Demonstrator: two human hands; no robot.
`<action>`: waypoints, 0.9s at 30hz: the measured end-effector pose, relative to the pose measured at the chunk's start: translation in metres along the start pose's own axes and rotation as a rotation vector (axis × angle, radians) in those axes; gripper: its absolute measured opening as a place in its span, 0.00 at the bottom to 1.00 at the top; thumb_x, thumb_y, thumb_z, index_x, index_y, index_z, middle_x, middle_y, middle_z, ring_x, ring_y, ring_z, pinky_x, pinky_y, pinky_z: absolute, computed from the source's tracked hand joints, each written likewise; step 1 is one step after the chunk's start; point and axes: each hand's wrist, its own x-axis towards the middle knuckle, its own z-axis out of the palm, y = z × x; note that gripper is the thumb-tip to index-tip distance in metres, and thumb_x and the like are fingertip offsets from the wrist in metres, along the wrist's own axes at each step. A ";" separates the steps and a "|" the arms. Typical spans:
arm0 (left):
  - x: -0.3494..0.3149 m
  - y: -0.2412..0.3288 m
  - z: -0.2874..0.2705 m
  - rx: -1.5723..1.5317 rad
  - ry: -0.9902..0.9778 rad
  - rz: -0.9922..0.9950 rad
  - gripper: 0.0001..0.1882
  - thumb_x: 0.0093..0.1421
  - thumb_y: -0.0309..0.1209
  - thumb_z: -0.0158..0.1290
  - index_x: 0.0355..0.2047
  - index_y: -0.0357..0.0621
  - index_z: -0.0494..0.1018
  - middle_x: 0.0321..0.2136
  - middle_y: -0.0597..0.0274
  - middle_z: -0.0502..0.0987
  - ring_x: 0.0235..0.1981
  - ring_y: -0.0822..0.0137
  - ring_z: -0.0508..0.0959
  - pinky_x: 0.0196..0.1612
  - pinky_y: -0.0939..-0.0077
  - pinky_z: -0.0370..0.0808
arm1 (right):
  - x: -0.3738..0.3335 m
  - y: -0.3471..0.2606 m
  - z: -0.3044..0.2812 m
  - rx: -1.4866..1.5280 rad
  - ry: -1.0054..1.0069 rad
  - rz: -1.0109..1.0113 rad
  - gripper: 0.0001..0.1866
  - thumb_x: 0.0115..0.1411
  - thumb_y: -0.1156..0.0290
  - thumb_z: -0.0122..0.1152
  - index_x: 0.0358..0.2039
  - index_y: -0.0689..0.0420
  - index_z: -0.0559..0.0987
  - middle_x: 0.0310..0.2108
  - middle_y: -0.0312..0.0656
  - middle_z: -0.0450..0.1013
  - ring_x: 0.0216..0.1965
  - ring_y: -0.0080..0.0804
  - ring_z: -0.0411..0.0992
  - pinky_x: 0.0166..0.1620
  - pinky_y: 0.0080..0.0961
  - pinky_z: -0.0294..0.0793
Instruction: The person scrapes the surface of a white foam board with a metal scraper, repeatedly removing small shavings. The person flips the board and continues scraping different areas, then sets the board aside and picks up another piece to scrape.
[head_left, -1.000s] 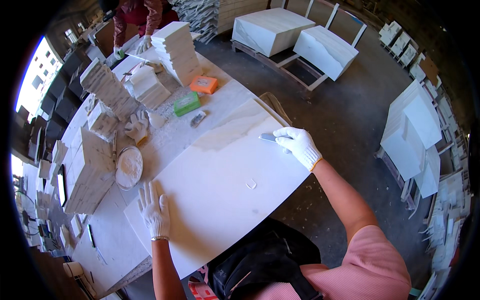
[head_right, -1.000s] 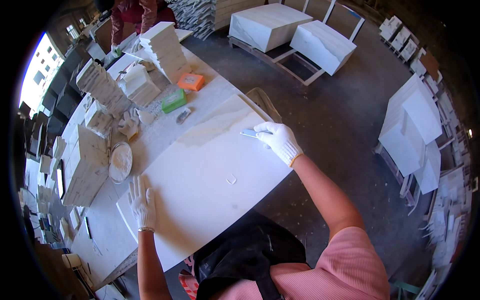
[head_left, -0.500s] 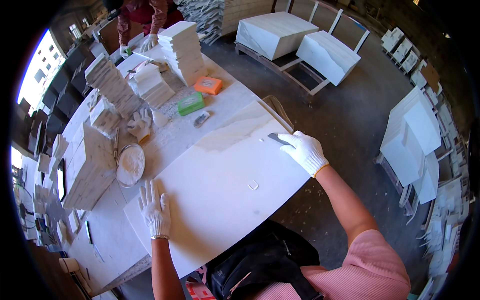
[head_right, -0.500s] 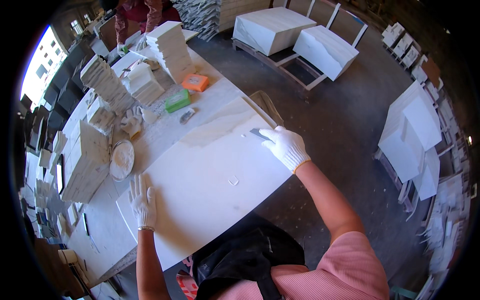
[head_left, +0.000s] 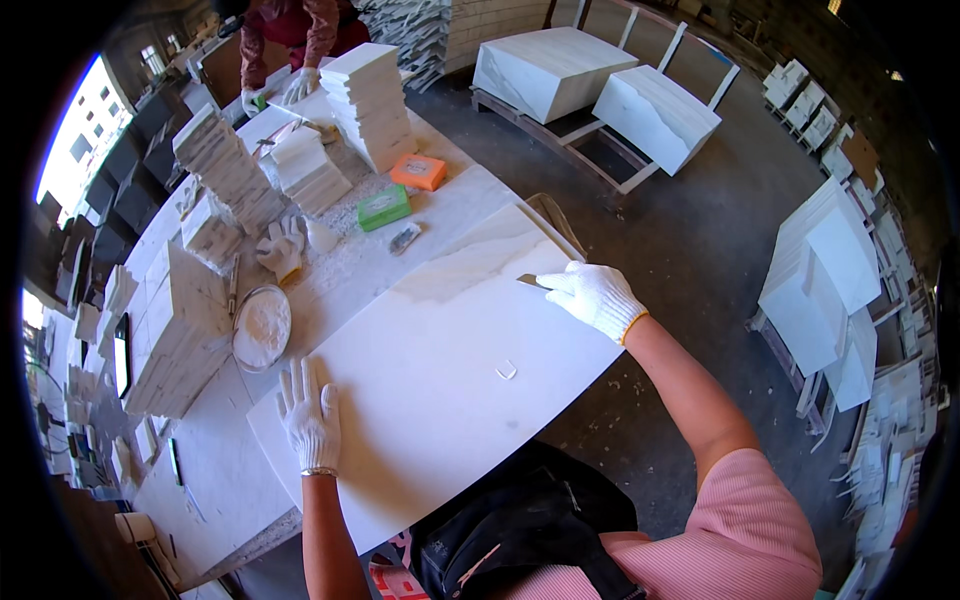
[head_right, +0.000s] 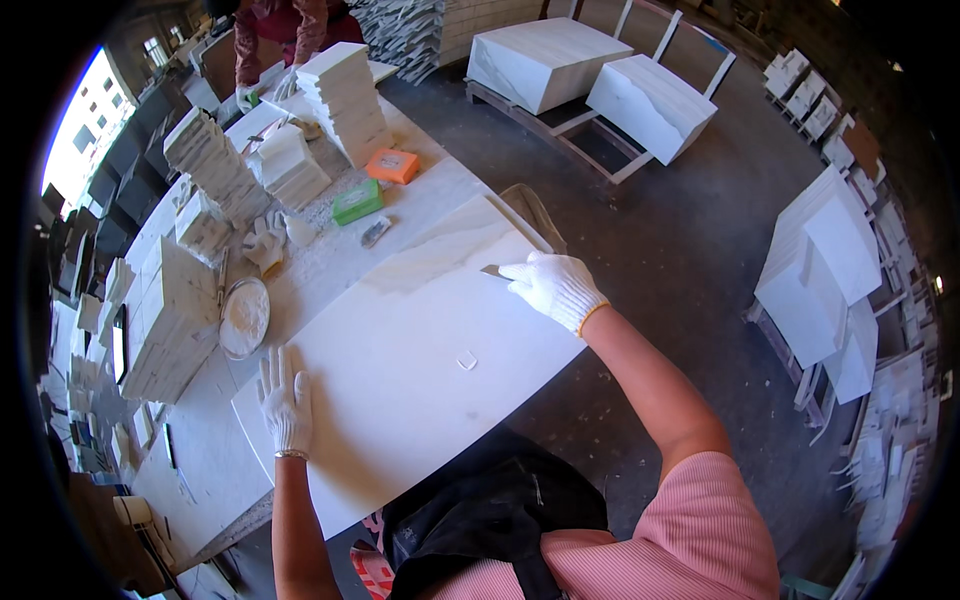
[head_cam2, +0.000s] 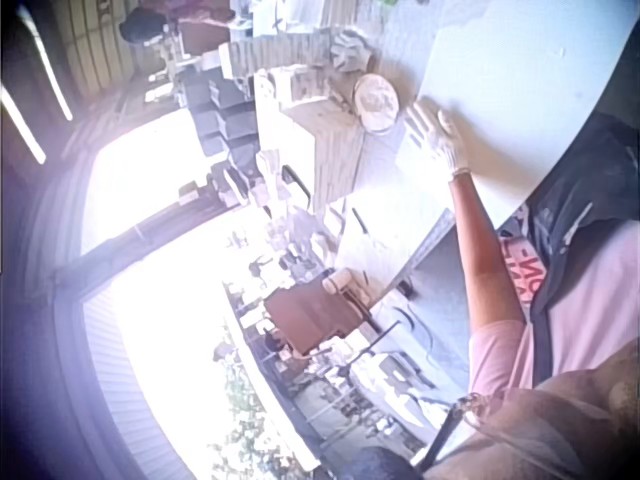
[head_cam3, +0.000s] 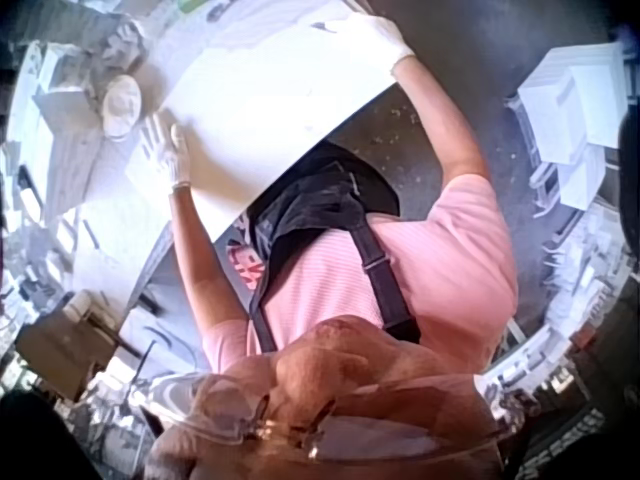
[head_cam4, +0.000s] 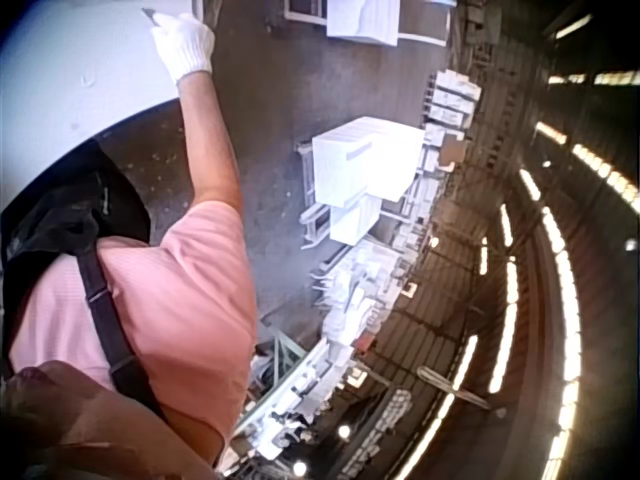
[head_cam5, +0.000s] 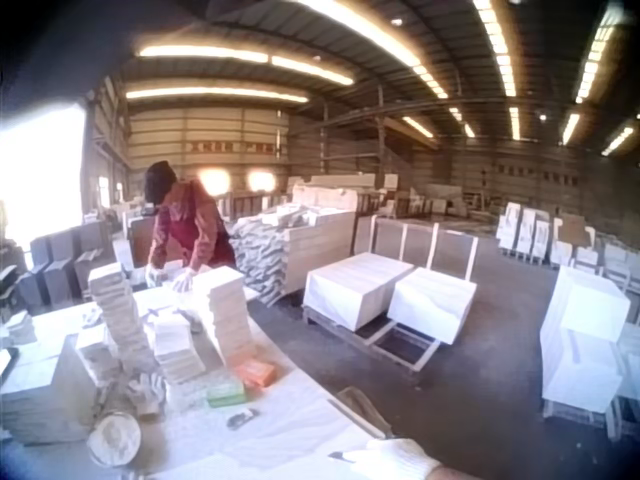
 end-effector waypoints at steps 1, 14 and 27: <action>0.000 -0.001 0.001 -0.002 0.000 0.002 0.34 0.69 0.53 0.39 0.70 0.50 0.56 0.70 0.54 0.55 0.71 0.48 0.52 0.71 0.47 0.45 | 0.000 0.000 0.000 -0.013 -0.016 -0.003 0.14 0.63 0.56 0.53 0.46 0.34 0.83 0.32 0.44 0.76 0.33 0.45 0.77 0.37 0.43 0.77; 0.000 -0.002 0.002 -0.011 0.011 0.012 0.33 0.69 0.51 0.41 0.70 0.50 0.57 0.70 0.53 0.56 0.71 0.48 0.52 0.71 0.48 0.45 | -0.010 0.002 -0.017 0.001 -0.090 0.027 0.15 0.62 0.57 0.54 0.47 0.37 0.83 0.31 0.45 0.77 0.34 0.45 0.78 0.38 0.42 0.78; 0.000 0.000 0.001 0.016 0.014 0.018 0.33 0.69 0.49 0.42 0.69 0.49 0.57 0.69 0.53 0.57 0.71 0.48 0.53 0.71 0.47 0.46 | 0.006 -0.004 -0.018 -0.054 -0.146 0.031 0.14 0.63 0.57 0.53 0.47 0.35 0.83 0.32 0.44 0.77 0.34 0.44 0.78 0.38 0.43 0.78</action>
